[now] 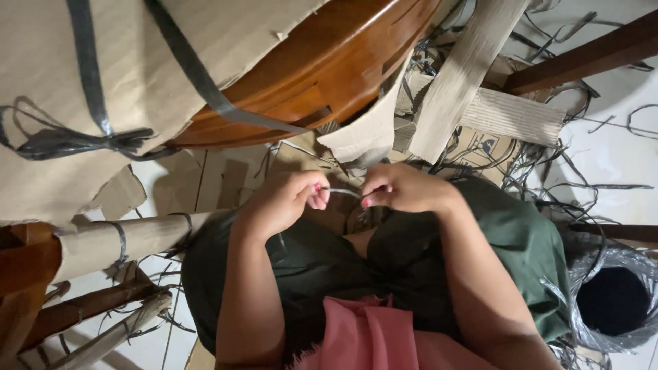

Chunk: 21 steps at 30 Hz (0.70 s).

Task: Wrapping a wooden table top with cardboard and securing it with plastic straps for transport.

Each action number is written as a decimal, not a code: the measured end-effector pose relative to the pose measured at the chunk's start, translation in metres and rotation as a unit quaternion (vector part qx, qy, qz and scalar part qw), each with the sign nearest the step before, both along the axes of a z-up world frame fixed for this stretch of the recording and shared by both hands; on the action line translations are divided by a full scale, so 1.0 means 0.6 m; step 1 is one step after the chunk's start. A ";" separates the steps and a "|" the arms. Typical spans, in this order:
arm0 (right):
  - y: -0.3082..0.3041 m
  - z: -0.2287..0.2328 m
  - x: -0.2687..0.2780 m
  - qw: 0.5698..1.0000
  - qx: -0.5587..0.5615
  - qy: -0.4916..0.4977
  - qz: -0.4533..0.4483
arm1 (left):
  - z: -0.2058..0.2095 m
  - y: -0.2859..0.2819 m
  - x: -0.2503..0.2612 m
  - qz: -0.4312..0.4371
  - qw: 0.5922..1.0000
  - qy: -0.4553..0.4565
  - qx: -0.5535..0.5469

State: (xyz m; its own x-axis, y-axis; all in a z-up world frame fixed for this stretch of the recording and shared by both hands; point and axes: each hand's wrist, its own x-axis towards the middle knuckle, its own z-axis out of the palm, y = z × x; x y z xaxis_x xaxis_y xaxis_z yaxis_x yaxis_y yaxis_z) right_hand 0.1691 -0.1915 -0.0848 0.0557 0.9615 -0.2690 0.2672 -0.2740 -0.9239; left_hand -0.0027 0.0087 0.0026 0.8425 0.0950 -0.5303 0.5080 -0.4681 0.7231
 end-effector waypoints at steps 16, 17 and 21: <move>-0.142 0.169 0.089 0.893 -0.116 -0.251 -0.355 | -0.066 0.025 -0.017 0.042 0.988 0.036 0.141; -0.141 0.169 0.091 0.863 -0.022 -0.317 -0.393 | -0.079 0.030 -0.017 0.066 0.985 0.041 0.154; -0.074 0.120 0.129 0.789 0.177 -0.457 -0.371 | -0.048 0.038 0.005 0.105 0.981 0.055 0.157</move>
State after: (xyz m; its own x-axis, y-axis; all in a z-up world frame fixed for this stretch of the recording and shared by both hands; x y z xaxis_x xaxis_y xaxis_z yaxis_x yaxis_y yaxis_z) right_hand 0.2466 -0.2361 -0.0127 0.6538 0.5795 0.4866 0.7532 -0.4365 -0.4921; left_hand 0.0001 0.0315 -0.0261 0.7259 0.4327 -0.5346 0.6840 -0.5353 0.4956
